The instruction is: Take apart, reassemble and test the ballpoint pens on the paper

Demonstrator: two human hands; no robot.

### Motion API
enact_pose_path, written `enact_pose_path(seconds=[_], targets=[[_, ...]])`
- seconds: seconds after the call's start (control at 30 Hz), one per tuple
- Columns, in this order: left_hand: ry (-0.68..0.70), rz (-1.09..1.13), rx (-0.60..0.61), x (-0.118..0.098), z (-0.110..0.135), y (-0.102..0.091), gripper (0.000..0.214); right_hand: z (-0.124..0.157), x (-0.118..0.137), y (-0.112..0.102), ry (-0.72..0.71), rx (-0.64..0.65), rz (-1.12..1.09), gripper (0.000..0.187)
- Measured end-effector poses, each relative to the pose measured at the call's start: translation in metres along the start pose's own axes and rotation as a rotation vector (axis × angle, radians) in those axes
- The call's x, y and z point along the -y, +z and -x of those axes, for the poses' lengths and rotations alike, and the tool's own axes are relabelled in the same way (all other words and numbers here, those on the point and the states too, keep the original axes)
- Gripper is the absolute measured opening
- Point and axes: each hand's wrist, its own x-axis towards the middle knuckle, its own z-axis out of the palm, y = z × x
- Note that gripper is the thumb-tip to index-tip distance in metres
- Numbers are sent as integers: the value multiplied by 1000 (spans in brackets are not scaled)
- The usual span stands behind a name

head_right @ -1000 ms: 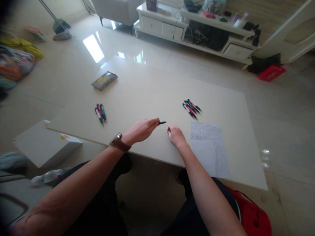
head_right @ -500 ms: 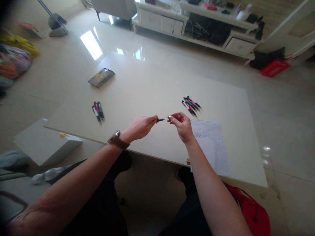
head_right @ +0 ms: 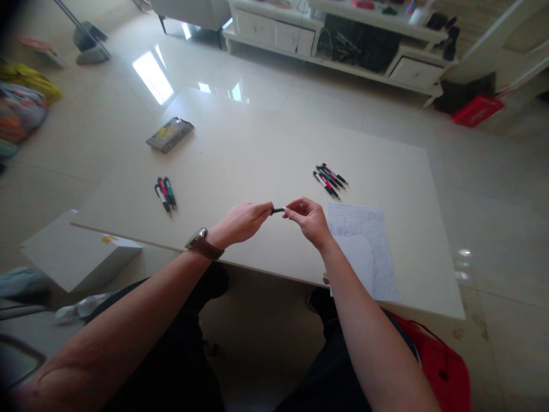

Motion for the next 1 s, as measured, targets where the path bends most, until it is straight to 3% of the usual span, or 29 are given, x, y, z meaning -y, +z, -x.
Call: enact_pose_path(seconds=[0.5, 0.67, 0.87, 1.0], targets=[[32, -68, -24, 6, 0, 1, 32, -1, -5, 1, 45, 45, -63, 40], [52, -60, -12, 5, 1, 1, 42, 1, -2, 1, 45, 60, 89, 44], [97, -1, -12, 0, 3, -3, 31, 4, -1, 2, 38, 48, 292, 61], [74, -18, -31, 0, 2, -2, 29, 3, 0, 1, 12, 28, 142, 47]])
